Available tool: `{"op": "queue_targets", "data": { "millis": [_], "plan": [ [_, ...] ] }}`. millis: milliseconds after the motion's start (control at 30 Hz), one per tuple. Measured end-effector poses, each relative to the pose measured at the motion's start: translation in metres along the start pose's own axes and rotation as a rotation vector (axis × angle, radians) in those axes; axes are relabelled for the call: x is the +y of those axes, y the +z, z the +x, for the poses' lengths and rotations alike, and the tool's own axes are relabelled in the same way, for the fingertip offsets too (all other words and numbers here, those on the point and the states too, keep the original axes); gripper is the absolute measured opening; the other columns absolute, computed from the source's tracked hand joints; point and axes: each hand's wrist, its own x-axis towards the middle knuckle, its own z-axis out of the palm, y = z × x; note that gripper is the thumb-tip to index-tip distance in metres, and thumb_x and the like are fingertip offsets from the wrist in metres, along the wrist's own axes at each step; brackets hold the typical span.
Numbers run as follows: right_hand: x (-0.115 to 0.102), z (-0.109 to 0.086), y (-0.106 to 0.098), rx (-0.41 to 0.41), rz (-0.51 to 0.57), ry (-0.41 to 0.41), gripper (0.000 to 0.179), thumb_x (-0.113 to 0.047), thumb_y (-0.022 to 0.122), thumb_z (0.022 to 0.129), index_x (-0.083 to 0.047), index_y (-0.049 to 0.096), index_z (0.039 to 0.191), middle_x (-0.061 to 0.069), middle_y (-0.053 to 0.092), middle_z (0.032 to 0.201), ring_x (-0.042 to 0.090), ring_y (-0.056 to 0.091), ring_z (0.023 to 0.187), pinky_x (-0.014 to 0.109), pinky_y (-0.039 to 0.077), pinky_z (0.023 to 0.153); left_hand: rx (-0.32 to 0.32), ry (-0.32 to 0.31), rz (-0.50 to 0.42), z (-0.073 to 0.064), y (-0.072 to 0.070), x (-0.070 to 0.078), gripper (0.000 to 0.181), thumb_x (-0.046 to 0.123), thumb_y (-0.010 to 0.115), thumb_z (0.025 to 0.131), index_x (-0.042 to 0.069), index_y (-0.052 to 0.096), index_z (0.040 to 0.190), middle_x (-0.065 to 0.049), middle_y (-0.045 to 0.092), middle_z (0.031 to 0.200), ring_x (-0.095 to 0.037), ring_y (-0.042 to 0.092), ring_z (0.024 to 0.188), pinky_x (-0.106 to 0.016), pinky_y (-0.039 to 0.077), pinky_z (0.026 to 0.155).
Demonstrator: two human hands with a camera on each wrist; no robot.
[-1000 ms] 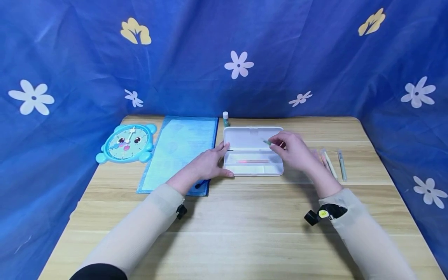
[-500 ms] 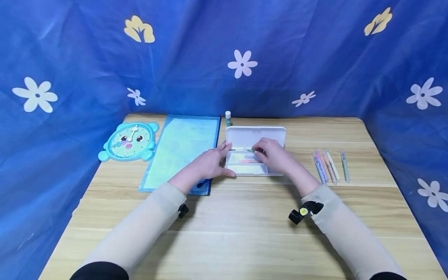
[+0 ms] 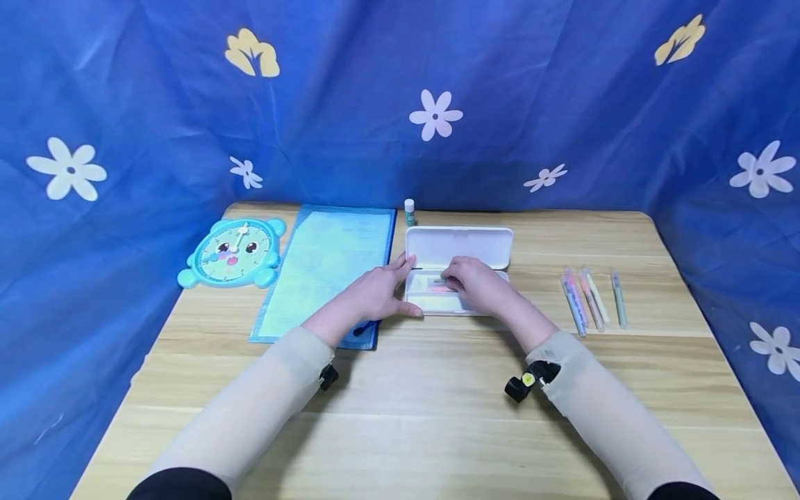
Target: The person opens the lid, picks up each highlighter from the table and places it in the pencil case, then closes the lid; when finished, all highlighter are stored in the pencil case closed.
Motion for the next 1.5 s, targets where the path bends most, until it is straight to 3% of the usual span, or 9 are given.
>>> {"op": "queue_targets", "data": {
  "millis": [333, 767, 933, 1300, 1500],
  "plan": [
    [0.0, -0.005, -0.005, -0.012, 0.053, 0.026, 0.018, -0.001, 0.069, 0.101, 0.002, 0.078, 0.116, 0.011, 0.073, 0.106, 0.027, 0.069, 0.103, 0.044, 0.055, 0.097, -0.002, 0.001, 0.006, 0.0, 0.001, 0.001, 0.121, 0.066, 0.082, 0.084, 0.012, 0.015, 0.17, -0.015, 0.013, 0.174, -0.043, 0.037, 0.15, -0.051, 0.036, 0.12],
    [0.003, -0.038, -0.049, 0.154, 0.146, 0.008, 0.017, -0.002, 0.074, 0.098, 0.005, 0.077, 0.114, 0.013, 0.075, 0.103, 0.026, 0.072, 0.095, 0.046, 0.058, 0.088, 0.003, 0.005, 0.013, 0.001, 0.001, -0.002, 0.121, 0.067, 0.081, 0.084, 0.014, 0.015, 0.17, -0.014, 0.013, 0.174, -0.044, 0.036, 0.15, -0.052, 0.034, 0.121],
    [0.009, -0.058, -0.063, 0.189, 0.158, 0.082, 0.019, -0.005, 0.074, 0.099, 0.004, 0.077, 0.116, 0.014, 0.076, 0.106, 0.026, 0.072, 0.096, 0.048, 0.058, 0.088, 0.002, 0.0, 0.014, 0.002, 0.001, -0.002, 0.121, 0.068, 0.08, 0.083, 0.015, 0.015, 0.17, -0.013, 0.013, 0.174, -0.043, 0.036, 0.15, -0.052, 0.033, 0.121],
    [0.037, -0.105, -0.082, 0.252, 0.149, 0.335, 0.023, -0.006, 0.073, 0.1, 0.006, 0.076, 0.119, 0.02, 0.075, 0.11, 0.034, 0.072, 0.096, 0.053, 0.058, 0.087, -0.009, -0.009, -0.002, 0.002, 0.001, 0.0, 0.12, 0.068, 0.08, 0.084, 0.017, 0.014, 0.17, -0.013, 0.012, 0.175, -0.043, 0.033, 0.152, -0.053, 0.032, 0.122],
    [0.051, -0.128, -0.085, 0.294, 0.094, 0.445, 0.025, -0.007, 0.073, 0.098, 0.01, 0.075, 0.117, 0.022, 0.076, 0.102, 0.037, 0.073, 0.09, 0.055, 0.058, 0.083, -0.023, -0.026, -0.005, 0.0, -0.001, 0.002, 0.121, 0.07, 0.079, 0.083, 0.019, 0.014, 0.171, -0.012, 0.012, 0.175, -0.043, 0.032, 0.152, -0.052, 0.031, 0.122]
  ]
}}
